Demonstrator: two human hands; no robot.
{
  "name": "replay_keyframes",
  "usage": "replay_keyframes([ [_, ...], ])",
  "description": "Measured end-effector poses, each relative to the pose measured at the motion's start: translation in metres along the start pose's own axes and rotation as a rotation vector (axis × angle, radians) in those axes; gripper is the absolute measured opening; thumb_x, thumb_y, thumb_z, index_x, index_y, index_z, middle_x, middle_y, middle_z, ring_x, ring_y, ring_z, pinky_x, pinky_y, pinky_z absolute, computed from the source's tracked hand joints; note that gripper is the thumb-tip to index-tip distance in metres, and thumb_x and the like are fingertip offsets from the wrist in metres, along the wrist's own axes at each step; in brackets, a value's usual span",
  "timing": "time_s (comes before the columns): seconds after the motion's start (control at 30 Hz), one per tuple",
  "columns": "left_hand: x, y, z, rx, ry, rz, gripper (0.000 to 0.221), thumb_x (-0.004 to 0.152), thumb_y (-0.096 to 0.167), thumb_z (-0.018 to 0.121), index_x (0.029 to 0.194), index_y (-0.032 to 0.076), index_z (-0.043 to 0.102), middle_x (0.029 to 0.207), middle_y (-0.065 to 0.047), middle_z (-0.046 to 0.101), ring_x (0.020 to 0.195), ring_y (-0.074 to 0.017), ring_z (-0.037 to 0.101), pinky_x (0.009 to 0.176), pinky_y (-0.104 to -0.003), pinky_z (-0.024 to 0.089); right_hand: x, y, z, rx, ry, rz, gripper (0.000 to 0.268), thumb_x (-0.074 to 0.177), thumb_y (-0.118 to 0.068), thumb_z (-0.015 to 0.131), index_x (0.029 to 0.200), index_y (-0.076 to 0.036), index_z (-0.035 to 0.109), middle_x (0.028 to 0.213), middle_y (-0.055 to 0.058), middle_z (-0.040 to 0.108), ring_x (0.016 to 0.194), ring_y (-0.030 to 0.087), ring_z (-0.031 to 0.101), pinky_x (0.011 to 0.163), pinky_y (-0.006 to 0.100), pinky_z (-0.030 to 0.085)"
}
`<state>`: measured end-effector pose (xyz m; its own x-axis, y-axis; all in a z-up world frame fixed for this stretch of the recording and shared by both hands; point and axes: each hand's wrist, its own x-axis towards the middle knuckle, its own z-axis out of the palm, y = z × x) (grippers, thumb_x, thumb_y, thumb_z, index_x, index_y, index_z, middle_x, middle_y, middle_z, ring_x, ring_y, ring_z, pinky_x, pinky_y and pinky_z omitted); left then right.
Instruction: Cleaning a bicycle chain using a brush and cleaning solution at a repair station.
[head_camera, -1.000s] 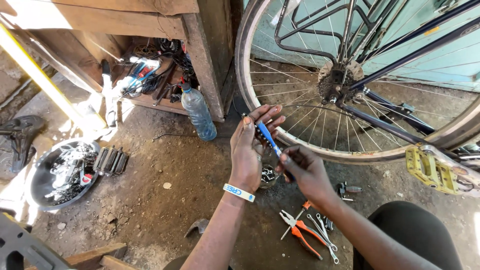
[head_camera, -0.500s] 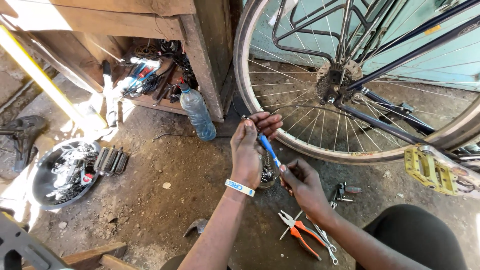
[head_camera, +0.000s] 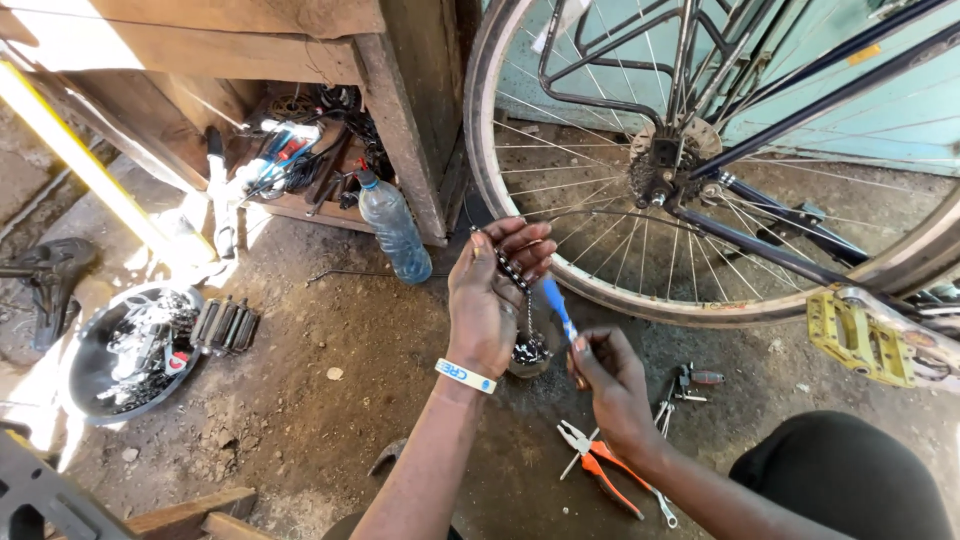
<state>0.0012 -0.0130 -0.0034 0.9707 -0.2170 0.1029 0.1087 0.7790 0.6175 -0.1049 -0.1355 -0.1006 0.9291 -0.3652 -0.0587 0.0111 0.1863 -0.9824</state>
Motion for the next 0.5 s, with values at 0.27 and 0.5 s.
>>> replay_keyframes([
  [0.27, -0.010, 0.002, 0.011, -0.189, -0.082, -0.059, 0.042, 0.107, 0.027, 0.045, 0.133, -0.005, 0.053, 0.134, -0.031, 0.061, 0.122, -0.0409, 0.063, 0.096, -0.043, 0.056, 0.031, -0.035, 0.014, 0.085, -0.155, -0.168, 0.018, 0.105, -0.012, 0.062, 0.109, 0.005, 0.066, 0.083, 0.013, 0.061, 0.072, 0.013, 0.049, 0.064, 0.030, 0.043],
  [0.5, -0.025, 0.000, 0.025, 0.010, -0.017, -0.058, 0.055, 0.106, 0.031, 0.041, 0.157, 0.010, 0.031, 0.132, -0.023, 0.064, 0.120, -0.0301, 0.064, 0.092, -0.033, 0.051, 0.037, -0.067, 0.029, 0.183, -0.076, -0.210, 0.018, 0.099, -0.011, 0.069, 0.109, 0.004, 0.066, 0.084, 0.012, 0.062, 0.069, 0.013, 0.055, 0.061, 0.025, 0.045],
])
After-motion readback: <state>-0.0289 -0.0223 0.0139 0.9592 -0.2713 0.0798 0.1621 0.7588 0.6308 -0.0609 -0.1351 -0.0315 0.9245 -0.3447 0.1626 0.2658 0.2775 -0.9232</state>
